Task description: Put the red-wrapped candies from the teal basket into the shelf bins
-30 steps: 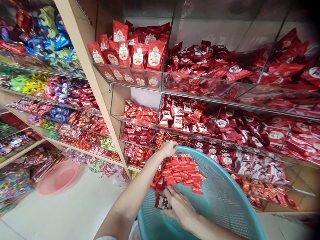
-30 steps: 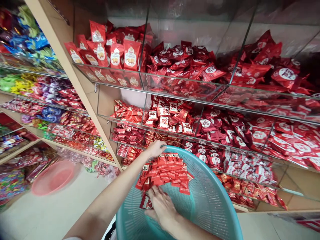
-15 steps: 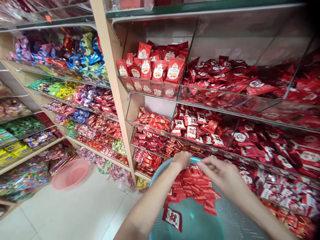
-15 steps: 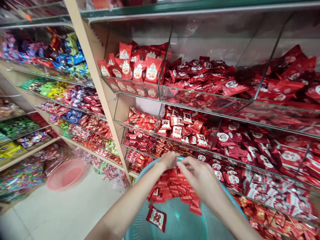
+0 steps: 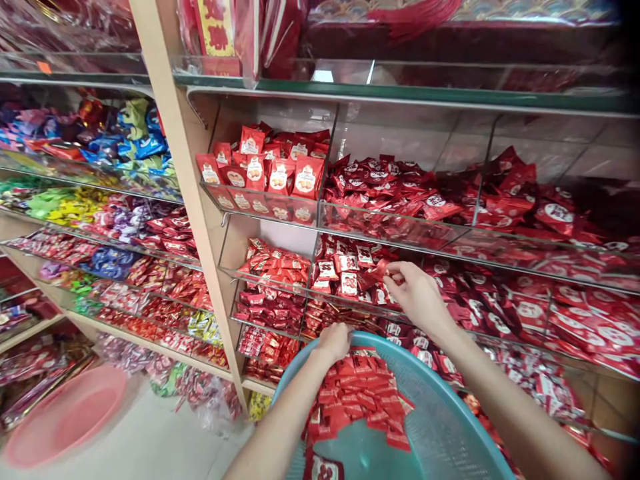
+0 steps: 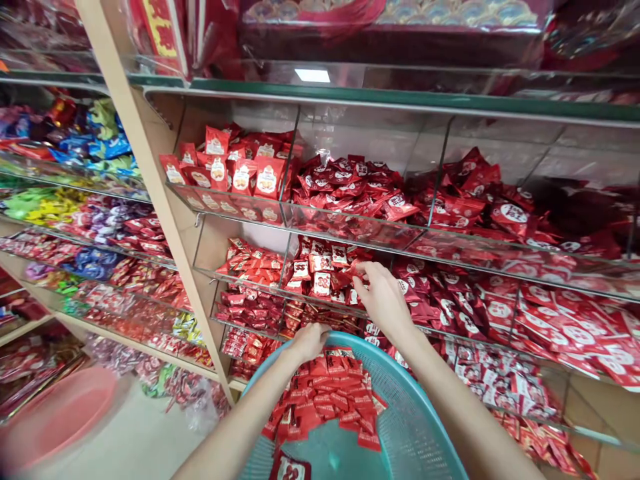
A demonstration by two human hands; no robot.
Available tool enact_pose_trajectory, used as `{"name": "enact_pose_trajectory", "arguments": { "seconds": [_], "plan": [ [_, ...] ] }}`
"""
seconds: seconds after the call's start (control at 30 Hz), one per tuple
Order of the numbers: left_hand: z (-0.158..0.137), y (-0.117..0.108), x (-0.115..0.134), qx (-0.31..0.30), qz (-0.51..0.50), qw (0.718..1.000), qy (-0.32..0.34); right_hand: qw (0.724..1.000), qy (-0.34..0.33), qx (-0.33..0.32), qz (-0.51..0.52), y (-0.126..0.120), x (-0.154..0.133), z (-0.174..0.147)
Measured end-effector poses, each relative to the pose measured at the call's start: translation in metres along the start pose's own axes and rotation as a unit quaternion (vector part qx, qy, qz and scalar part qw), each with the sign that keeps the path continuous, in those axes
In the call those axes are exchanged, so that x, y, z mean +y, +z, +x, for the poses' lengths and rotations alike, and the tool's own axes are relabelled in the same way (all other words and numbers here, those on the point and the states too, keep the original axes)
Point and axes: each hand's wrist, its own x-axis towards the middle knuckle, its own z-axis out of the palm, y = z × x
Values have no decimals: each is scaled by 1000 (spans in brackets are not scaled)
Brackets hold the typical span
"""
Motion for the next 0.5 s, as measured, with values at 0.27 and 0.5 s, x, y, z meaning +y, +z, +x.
{"name": "enact_pose_trajectory", "arguments": {
  "seconds": [0.27,0.5],
  "plan": [
    [1,-1,0,-4,3,1000,6,981,23,-52,-186,22,1,27],
    [2,2,-1,4,3,1000,7,971,18,-72,-228,26,4,33]
  ]
}}
